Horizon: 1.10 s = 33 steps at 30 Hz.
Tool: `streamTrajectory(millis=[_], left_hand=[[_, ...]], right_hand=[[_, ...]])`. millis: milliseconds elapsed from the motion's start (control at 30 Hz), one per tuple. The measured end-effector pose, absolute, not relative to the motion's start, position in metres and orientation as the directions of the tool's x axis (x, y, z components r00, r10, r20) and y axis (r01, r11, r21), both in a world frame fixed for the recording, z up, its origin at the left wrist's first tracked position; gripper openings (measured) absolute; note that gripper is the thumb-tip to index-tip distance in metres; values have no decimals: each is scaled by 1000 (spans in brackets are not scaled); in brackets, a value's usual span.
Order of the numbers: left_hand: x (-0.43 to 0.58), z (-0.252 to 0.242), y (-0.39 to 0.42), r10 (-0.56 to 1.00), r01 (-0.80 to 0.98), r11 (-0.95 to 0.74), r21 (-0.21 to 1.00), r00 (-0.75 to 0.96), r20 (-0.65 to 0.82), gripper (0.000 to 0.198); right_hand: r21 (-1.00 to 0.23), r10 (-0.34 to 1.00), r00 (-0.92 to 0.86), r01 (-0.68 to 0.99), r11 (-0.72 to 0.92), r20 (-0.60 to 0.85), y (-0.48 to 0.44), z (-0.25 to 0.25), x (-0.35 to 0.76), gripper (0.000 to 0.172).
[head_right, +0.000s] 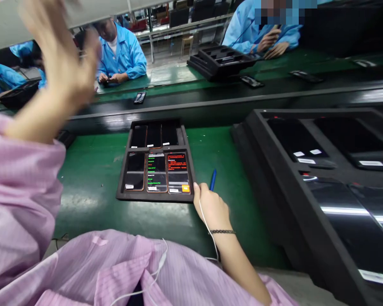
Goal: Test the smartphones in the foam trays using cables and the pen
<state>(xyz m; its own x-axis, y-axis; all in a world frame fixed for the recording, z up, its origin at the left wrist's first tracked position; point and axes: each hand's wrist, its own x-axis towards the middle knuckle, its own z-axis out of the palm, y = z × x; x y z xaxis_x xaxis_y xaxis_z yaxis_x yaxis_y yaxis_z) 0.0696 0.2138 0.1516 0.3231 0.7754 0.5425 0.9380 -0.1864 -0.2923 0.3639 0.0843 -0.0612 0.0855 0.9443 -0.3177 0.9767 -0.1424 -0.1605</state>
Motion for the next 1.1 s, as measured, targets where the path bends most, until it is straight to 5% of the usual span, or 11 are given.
streamTrajectory(millis=[100, 167, 300, 433, 567, 667, 733, 867, 1100], left_hand=[[67, 25, 144, 897, 968, -246, 56, 206, 391, 48], [61, -48, 107, 980, 931, -114, 347, 48, 194, 45], [60, -118, 60, 988, 759, 40, 650, -127, 87, 37], [68, -118, 21, 972, 719, 32, 694, -183, 145, 35], [56, -117, -9, 978, 653, 53, 756, -188, 93, 34], [28, -121, -7, 946, 776, 146, 614, -291, 143, 33], [5, -121, 9, 921, 843, 243, 480, -356, 157, 29], [-31, -113, 53, 947, 868, 223, 443, -300, 112, 7], [-18, -97, 54, 919, 879, 164, 447, -302, 256, 31]], right_hand=[[-89, 946, 65, 991, -98, -316, 85, -59, 359, 39], [-61, 952, 61, 995, -83, -301, 85, -59, 356, 38], [-20, 953, 42, 999, -51, -301, 76, -59, 349, 39], [-1, 948, 34, 999, -36, -318, 49, -61, 352, 40], [-152, 957, 64, 982, -110, -284, 27, -69, 375, 39], [-327, 998, -17, 945, -3, -56, 35, -68, 383, 42], [-336, 994, -85, 936, 104, 70, 54, -63, 376, 47], [-228, 990, -138, 964, 134, 0, 109, -54, 354, 47], [-327, 994, -88, 943, 63, -62, 146, -68, 342, 49]])
